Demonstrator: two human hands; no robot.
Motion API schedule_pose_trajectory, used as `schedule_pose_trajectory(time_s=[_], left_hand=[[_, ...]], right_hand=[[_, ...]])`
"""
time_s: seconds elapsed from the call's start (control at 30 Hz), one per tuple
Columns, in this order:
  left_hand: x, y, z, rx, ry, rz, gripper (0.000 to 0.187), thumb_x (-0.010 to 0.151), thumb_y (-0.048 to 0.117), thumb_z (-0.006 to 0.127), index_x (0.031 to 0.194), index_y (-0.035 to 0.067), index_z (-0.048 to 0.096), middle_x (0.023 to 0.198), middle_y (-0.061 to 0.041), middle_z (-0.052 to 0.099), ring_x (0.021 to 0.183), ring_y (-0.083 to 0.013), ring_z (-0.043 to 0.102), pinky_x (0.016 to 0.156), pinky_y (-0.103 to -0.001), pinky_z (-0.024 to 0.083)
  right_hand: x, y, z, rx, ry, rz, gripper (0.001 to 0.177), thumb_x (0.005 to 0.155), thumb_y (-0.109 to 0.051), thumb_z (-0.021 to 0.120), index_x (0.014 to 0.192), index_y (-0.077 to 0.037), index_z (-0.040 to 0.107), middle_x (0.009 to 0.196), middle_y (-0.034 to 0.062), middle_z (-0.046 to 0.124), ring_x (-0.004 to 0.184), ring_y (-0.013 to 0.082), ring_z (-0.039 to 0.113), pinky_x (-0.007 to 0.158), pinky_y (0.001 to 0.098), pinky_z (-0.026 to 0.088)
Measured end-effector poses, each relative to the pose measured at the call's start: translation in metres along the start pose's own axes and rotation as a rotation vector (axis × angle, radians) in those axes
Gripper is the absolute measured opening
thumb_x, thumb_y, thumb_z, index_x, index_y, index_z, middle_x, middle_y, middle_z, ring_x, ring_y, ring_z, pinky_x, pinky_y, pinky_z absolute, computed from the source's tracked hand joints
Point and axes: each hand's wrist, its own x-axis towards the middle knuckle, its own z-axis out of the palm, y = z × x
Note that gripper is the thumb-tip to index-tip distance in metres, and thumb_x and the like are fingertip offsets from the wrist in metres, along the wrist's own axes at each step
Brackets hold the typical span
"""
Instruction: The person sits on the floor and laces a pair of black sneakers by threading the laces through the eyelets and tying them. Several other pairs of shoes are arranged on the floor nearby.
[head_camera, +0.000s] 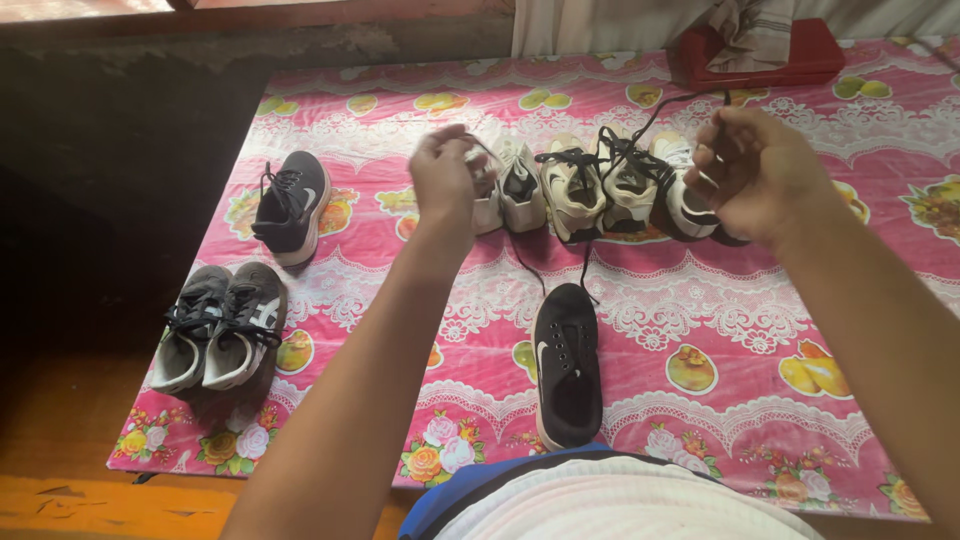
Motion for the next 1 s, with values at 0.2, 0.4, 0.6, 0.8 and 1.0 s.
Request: schedule_pose_trajectory(time_s=[0.2, 0.4, 0.6, 0.8, 1.0], left_hand=[[-0.052, -0.052, -0.056, 0.459, -0.023, -0.015, 0.021, 0.096, 0.023, 0.062, 0.09, 0.003, 0.065, 0.069, -0.004, 0.055, 0.056, -0.0141, 0.051, 0.048, -0.032, 0.039], [-0.106, -0.146, -0.089, 0.924, -0.334, -0.184, 0.023, 0.08, 0.02, 0.07, 0.098, 0.009, 0.079, 0.084, -0.003, 0.075, 0.077, -0.0152, 0.071, 0.072, -0.03, 0.055], [-0.117, -0.17, -0.077, 1.113, -0.496, 0.004, 0.031, 0.062, 0.014, 0.086, 0.09, 0.005, 0.077, 0.085, -0.015, 0.075, 0.079, -0.0253, 0.073, 0.075, -0.036, 0.057], [-0.128, -0.165, -0.067, 1.132, -0.571, 0.181, 0.028, 0.064, 0.015, 0.086, 0.087, 0.004, 0.077, 0.085, -0.016, 0.075, 0.083, -0.0308, 0.074, 0.079, -0.037, 0.058], [-0.149, -0.151, -0.06, 1.159, -0.426, 0.149, 0.028, 0.067, 0.014, 0.086, 0.092, 0.004, 0.079, 0.098, -0.02, 0.067, 0.098, -0.0362, 0.066, 0.087, -0.043, 0.053]], right_hand=[[-0.014, 0.083, -0.045, -0.233, -0.009, 0.257, 0.021, 0.1, -0.025, 0.058, 0.089, -0.009, 0.064, 0.08, 0.0052, 0.066, 0.071, 0.0157, 0.064, 0.068, 0.0304, 0.056], [-0.045, 0.172, -0.068, -0.354, 0.066, 0.411, 0.021, 0.098, -0.019, 0.067, 0.102, 0.001, 0.074, 0.087, 0.0072, 0.068, 0.076, 0.0159, 0.064, 0.07, 0.0298, 0.053], [-0.051, 0.185, -0.046, -0.374, 0.013, 0.345, 0.019, 0.089, -0.005, 0.072, 0.104, 0.007, 0.071, 0.092, 0.0098, 0.074, 0.083, 0.0182, 0.071, 0.081, 0.0319, 0.059], [-0.051, 0.18, -0.031, -0.637, 0.022, 0.167, 0.017, 0.088, -0.003, 0.073, 0.099, 0.009, 0.069, 0.088, 0.0139, 0.074, 0.076, 0.0201, 0.074, 0.072, 0.0306, 0.062], [-0.044, 0.188, -0.031, -0.771, -0.013, 0.091, 0.015, 0.086, -0.001, 0.074, 0.096, 0.008, 0.068, 0.086, 0.0141, 0.074, 0.072, 0.0193, 0.074, 0.067, 0.0312, 0.063]])
